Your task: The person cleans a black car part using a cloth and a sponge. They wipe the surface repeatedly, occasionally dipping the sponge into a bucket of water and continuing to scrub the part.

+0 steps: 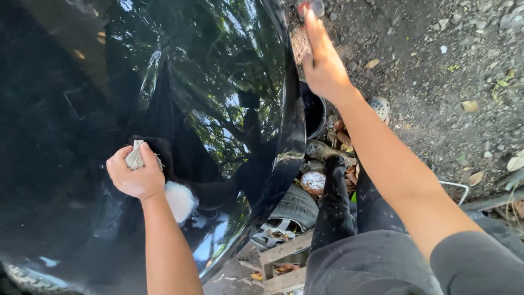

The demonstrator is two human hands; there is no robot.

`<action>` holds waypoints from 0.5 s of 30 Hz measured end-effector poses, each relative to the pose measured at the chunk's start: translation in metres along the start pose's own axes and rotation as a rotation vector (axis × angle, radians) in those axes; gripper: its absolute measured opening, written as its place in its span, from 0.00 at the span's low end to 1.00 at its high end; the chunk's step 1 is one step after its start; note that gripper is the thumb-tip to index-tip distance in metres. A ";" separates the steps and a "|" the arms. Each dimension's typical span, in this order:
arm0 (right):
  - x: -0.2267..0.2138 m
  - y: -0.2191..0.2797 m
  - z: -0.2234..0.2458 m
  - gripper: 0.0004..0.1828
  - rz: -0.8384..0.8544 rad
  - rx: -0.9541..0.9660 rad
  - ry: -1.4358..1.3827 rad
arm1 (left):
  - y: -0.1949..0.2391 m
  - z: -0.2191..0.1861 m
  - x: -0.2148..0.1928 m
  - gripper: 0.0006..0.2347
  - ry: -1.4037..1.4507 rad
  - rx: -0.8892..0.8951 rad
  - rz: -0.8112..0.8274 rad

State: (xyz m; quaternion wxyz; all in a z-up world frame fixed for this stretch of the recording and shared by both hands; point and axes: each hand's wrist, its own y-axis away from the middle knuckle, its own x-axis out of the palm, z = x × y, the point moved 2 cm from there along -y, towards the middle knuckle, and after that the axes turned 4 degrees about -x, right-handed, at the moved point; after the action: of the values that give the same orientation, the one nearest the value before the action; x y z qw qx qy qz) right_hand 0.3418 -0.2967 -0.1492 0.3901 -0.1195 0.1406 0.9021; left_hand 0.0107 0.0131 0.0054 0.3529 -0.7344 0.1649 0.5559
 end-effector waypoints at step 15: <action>0.003 0.068 0.022 0.59 0.204 -0.099 0.549 | -0.002 0.001 -0.003 0.09 0.020 -0.013 -0.013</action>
State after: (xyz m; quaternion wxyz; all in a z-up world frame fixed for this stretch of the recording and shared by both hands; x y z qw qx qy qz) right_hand 0.2876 -0.3317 -0.1186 0.2385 -0.3630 0.2077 0.8765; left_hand 0.0102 0.0147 0.0091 0.3501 -0.7431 0.1601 0.5473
